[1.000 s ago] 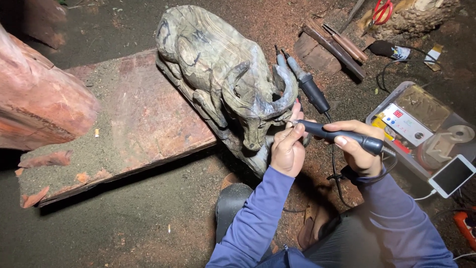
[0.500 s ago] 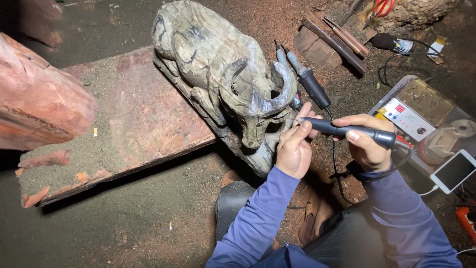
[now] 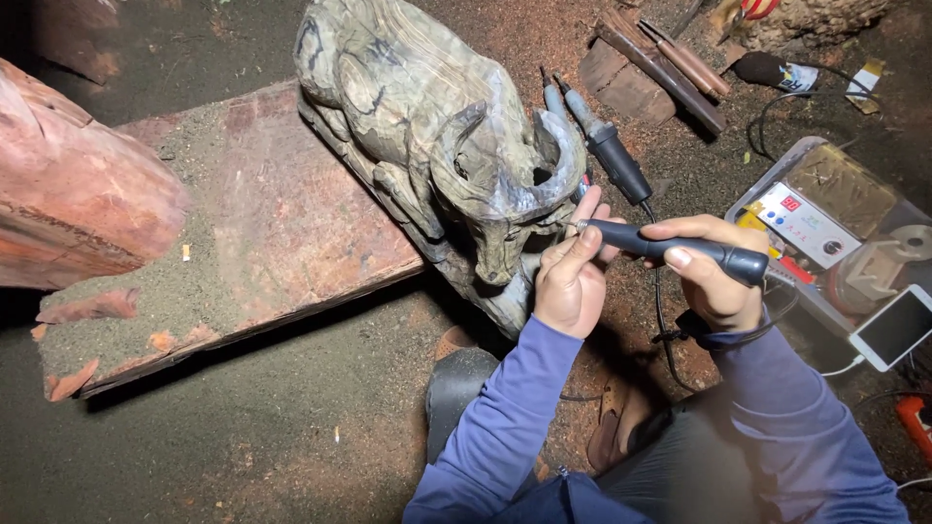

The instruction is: Using a rotary power tool to carve fine details and texture into a wooden buffalo sculpture

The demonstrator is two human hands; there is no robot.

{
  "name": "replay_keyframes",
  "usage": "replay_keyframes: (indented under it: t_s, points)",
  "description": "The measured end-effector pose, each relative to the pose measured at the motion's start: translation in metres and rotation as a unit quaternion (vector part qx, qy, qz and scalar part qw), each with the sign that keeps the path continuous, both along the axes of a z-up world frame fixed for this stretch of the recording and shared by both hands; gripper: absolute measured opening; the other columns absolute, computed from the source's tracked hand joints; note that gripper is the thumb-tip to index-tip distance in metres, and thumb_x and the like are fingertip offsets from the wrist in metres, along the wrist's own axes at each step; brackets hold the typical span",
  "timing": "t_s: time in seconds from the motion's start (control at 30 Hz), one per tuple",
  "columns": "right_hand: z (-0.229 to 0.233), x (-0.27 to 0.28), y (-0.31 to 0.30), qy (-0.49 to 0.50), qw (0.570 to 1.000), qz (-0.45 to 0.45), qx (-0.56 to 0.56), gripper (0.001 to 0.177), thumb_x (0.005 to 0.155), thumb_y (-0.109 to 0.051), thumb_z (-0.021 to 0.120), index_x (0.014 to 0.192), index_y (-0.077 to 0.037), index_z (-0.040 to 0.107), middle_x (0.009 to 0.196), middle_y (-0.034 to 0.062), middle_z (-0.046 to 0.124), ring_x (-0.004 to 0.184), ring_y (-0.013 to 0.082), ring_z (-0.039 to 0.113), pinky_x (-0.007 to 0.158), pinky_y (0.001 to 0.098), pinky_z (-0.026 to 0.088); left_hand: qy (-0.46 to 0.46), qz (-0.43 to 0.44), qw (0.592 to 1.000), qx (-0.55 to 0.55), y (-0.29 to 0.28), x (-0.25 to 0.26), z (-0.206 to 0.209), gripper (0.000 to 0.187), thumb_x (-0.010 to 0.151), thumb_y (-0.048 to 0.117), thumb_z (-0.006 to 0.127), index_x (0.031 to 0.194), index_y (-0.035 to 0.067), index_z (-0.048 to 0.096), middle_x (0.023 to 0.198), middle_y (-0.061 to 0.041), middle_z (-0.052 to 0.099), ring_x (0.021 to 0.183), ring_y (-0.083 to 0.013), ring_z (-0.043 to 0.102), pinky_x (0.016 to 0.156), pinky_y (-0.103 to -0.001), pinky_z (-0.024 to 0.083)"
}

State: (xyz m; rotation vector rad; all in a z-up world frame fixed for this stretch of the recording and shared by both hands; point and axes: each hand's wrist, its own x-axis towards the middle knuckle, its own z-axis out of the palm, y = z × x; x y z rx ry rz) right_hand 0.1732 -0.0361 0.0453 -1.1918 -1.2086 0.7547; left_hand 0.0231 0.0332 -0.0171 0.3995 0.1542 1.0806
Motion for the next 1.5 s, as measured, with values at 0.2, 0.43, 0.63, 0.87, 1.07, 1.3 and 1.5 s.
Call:
replay_keyframes:
  t_s: [0.2,0.43,0.63,0.87,1.07,1.3,1.5]
  points:
    - [-0.002,0.002,0.002,0.012,1.000,0.000,0.011,0.034,0.084,-0.006,0.059,0.113,0.009,0.067,0.104,0.0201,0.073,0.077,0.0179,0.067,0.075,0.0210,0.053,0.011,-0.001,1.000,-0.005,0.001,0.000,0.004,0.049,0.099,0.021,0.068,0.134,-0.011,0.056,0.169,-0.026,0.020,0.147,-0.0298,0.029,0.111,-0.037,0.029]
    - [0.001,0.002,0.006,0.043,0.999,0.012,0.015,0.035,0.084,-0.009,0.058,0.112,0.008,0.067,0.103,0.0197,0.072,0.074,0.0191,0.068,0.074,0.0229,0.057,0.035,0.013,0.999,-0.017,0.003,0.004,0.001,0.045,0.097,0.018,0.067,0.132,-0.008,0.057,0.166,-0.024,0.029,0.145,-0.0279,0.033,0.106,-0.032,0.034]
    - [-0.004,0.008,0.010,0.095,0.995,0.028,0.027,0.033,0.086,-0.011,0.058,0.112,0.007,0.067,0.099,0.0190,0.072,0.076,0.0184,0.069,0.076,0.0219,0.057,0.038,0.034,0.999,0.003,0.003,0.009,-0.004,0.035,0.100,0.016,0.066,0.125,-0.009,0.064,0.168,-0.026,0.025,0.148,-0.0327,0.030,0.112,-0.038,0.035]
    - [-0.021,0.027,-0.012,0.052,0.994,0.050,0.078,0.035,0.087,-0.019,0.063,0.115,0.002,0.067,0.097,0.0164,0.074,0.072,0.0163,0.073,0.072,0.0205,0.061,0.020,-0.029,0.999,-0.018,-0.020,0.005,0.020,0.025,0.103,0.015,0.062,0.105,-0.008,0.071,0.149,-0.024,0.048,0.107,-0.0206,0.062,0.098,-0.032,0.048]
    - [0.018,-0.008,-0.008,-0.051,0.998,0.045,0.008,0.035,0.082,-0.008,0.062,0.113,0.007,0.067,0.124,0.0258,0.070,0.099,0.0263,0.072,0.091,0.0287,0.059,0.012,-0.033,0.999,-0.040,-0.011,-0.007,0.006,0.056,0.098,0.023,0.064,0.141,-0.011,0.050,0.163,-0.028,0.033,0.132,-0.0284,0.046,0.093,-0.030,0.046]
    - [0.009,-0.021,0.013,-0.073,0.996,-0.020,0.054,0.032,0.084,-0.016,0.072,0.103,0.009,0.073,0.114,0.0307,0.071,0.117,0.0342,0.067,0.096,0.0431,0.054,0.034,-0.026,0.995,-0.085,-0.001,-0.007,0.000,0.055,0.099,0.022,0.067,0.146,-0.001,0.054,0.127,-0.014,0.069,0.110,-0.0150,0.064,0.085,-0.025,0.054]
    - [-0.004,-0.014,0.018,0.004,0.998,-0.007,0.068,0.033,0.080,-0.022,0.076,0.099,0.004,0.078,0.111,0.0289,0.073,0.096,0.0273,0.071,0.069,0.0369,0.062,0.097,-0.009,0.991,-0.095,-0.001,-0.013,0.031,0.057,0.096,0.020,0.064,0.147,-0.002,0.052,0.123,-0.011,0.070,0.107,-0.0152,0.062,0.090,-0.028,0.052]
